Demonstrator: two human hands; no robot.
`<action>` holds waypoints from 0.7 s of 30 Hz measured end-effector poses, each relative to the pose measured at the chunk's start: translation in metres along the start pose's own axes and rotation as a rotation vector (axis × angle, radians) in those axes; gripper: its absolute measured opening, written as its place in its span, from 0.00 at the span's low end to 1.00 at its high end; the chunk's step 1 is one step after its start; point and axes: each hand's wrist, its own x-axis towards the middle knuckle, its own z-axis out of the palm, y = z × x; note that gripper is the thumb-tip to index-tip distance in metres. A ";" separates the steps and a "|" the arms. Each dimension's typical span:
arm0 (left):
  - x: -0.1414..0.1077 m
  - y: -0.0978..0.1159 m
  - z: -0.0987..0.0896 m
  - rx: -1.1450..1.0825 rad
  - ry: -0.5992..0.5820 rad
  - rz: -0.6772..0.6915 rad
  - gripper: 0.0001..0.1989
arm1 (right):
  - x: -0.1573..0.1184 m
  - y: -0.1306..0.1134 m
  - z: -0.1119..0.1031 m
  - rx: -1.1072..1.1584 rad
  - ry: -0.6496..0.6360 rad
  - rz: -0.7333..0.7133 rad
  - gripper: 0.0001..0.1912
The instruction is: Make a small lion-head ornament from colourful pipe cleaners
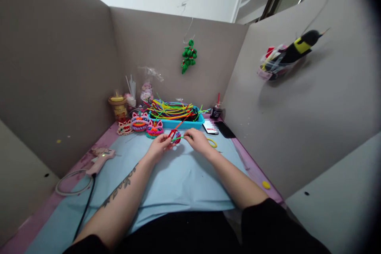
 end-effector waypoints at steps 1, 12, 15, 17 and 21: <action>0.000 -0.002 0.000 -0.014 -0.002 0.018 0.22 | -0.001 -0.001 0.003 -0.020 -0.010 0.003 0.07; 0.002 -0.001 -0.002 0.026 0.097 0.074 0.21 | -0.004 -0.027 0.030 -0.033 0.027 -0.062 0.09; 0.002 0.004 -0.005 0.152 0.099 0.105 0.21 | -0.005 -0.012 0.028 0.092 0.171 -0.055 0.09; 0.003 0.005 -0.006 0.245 0.065 0.105 0.21 | -0.007 0.000 0.025 0.108 0.230 -0.049 0.09; 0.005 0.001 -0.007 0.226 -0.040 0.051 0.24 | -0.011 0.016 0.025 0.118 0.231 -0.050 0.09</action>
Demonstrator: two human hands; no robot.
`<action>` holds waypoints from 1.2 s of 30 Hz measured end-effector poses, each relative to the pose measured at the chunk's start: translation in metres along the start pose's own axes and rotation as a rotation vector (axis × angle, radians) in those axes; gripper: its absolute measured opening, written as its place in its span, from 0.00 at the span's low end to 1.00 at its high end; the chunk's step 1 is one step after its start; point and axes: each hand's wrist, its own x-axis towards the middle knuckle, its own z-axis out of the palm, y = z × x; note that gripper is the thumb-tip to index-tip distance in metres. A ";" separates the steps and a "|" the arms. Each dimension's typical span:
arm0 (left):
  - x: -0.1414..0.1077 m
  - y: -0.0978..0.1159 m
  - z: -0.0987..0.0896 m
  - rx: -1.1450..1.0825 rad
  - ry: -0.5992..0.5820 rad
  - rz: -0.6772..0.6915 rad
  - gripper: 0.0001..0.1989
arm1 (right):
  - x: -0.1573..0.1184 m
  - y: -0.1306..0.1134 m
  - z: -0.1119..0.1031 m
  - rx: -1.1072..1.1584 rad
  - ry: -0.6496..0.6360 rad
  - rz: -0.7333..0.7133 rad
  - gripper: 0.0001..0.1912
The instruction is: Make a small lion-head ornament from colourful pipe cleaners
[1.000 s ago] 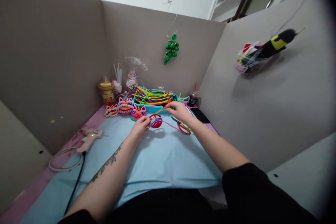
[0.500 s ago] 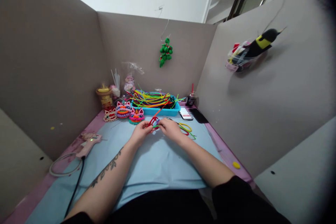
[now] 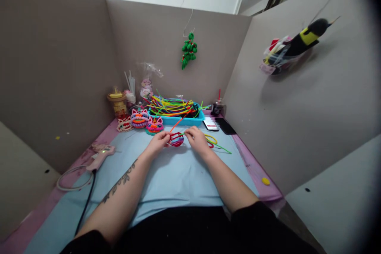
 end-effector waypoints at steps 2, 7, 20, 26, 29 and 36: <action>0.000 -0.002 -0.001 -0.038 -0.032 -0.024 0.27 | -0.002 0.002 0.002 0.015 0.004 0.001 0.09; -0.002 -0.001 0.000 0.020 0.048 -0.029 0.26 | -0.006 -0.008 0.004 0.046 -0.026 -0.050 0.09; -0.004 -0.004 0.006 0.081 0.107 -0.022 0.22 | -0.011 -0.025 0.022 0.071 -0.173 0.068 0.09; -0.003 -0.006 0.007 0.098 0.104 -0.011 0.20 | -0.009 -0.022 0.024 0.182 -0.227 0.175 0.06; -0.004 -0.006 0.009 0.105 0.111 -0.003 0.20 | -0.010 -0.021 0.028 0.223 -0.216 0.216 0.04; -0.003 -0.002 0.009 0.112 0.140 0.051 0.22 | -0.011 -0.019 0.031 0.243 -0.124 0.293 0.05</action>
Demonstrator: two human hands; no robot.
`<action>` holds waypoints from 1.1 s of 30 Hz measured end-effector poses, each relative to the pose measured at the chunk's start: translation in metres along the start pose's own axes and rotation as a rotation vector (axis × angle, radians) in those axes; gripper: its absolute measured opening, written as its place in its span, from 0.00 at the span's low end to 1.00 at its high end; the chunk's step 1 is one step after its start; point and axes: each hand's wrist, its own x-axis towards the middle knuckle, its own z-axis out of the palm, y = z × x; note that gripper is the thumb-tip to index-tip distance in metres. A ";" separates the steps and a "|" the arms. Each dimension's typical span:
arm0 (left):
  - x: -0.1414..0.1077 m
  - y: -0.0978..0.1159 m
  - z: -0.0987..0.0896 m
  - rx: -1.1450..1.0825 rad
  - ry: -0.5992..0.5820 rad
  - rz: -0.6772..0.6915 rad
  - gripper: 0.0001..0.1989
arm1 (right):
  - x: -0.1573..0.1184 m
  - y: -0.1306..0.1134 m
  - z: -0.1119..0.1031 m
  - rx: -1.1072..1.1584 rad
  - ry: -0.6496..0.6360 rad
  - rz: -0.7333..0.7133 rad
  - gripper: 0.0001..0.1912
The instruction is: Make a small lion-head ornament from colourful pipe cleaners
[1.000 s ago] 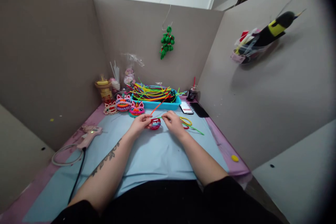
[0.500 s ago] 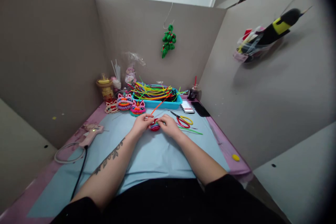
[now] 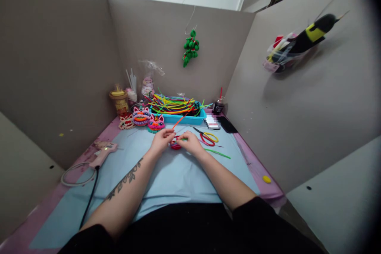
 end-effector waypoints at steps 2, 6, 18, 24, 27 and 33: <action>0.001 0.001 -0.003 0.061 0.087 0.094 0.18 | 0.002 0.002 -0.004 0.058 0.034 0.038 0.06; 0.000 0.003 -0.006 0.383 0.105 0.379 0.11 | 0.005 0.004 -0.012 0.165 0.090 0.077 0.09; 0.000 -0.012 0.000 0.675 -0.023 0.629 0.11 | 0.000 -0.006 -0.012 0.077 0.181 -0.068 0.05; -0.006 -0.010 0.005 0.695 -0.088 0.678 0.15 | 0.000 -0.004 -0.010 -0.007 0.227 -0.072 0.05; -0.006 -0.010 0.005 0.681 -0.072 0.702 0.14 | 0.001 -0.004 -0.011 0.033 0.208 -0.064 0.05; -0.004 -0.006 0.004 0.422 0.053 0.524 0.16 | 0.003 -0.006 -0.018 0.147 0.095 -0.070 0.04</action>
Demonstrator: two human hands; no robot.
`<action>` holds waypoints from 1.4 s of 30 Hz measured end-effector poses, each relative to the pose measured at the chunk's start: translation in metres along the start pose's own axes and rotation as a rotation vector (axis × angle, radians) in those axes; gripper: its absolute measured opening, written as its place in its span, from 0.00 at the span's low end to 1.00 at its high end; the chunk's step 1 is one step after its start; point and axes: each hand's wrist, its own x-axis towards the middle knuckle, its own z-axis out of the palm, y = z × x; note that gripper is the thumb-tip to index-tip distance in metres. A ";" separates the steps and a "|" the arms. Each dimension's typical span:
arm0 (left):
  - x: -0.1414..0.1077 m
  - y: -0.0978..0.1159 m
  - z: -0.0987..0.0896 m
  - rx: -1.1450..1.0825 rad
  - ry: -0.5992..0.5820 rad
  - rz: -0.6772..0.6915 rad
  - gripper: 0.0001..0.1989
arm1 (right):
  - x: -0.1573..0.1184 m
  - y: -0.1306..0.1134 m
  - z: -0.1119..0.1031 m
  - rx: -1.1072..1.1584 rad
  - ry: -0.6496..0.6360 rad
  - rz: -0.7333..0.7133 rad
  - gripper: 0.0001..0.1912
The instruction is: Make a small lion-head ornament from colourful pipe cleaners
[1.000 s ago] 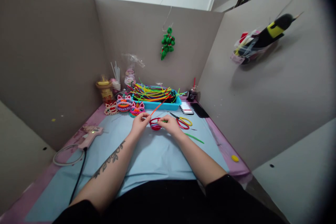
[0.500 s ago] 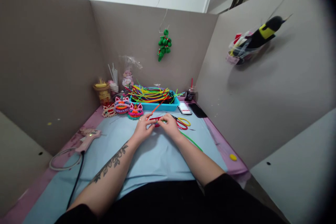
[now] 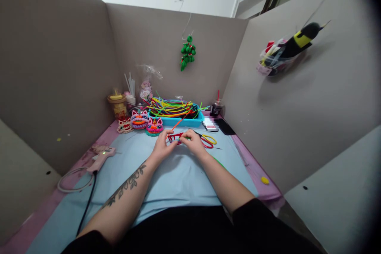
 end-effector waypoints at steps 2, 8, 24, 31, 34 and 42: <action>0.000 0.002 0.000 -0.106 -0.051 -0.079 0.18 | 0.000 -0.001 -0.001 0.016 -0.050 -0.003 0.04; -0.001 0.008 0.001 -0.204 -0.187 -0.148 0.15 | -0.001 -0.004 -0.002 0.002 -0.105 -0.033 0.04; -0.005 0.005 0.002 -0.076 -0.173 -0.048 0.09 | -0.005 0.002 0.012 -0.098 -0.013 -0.032 0.05; -0.005 0.000 0.002 0.010 -0.191 -0.075 0.07 | -0.005 0.006 0.008 -0.176 -0.113 0.053 0.05; -0.005 -0.004 0.003 0.028 -0.203 -0.073 0.08 | -0.005 0.008 0.008 -0.202 -0.123 0.101 0.05; -0.004 -0.009 0.005 0.069 -0.214 -0.061 0.07 | -0.004 0.011 0.010 -0.295 -0.155 0.069 0.06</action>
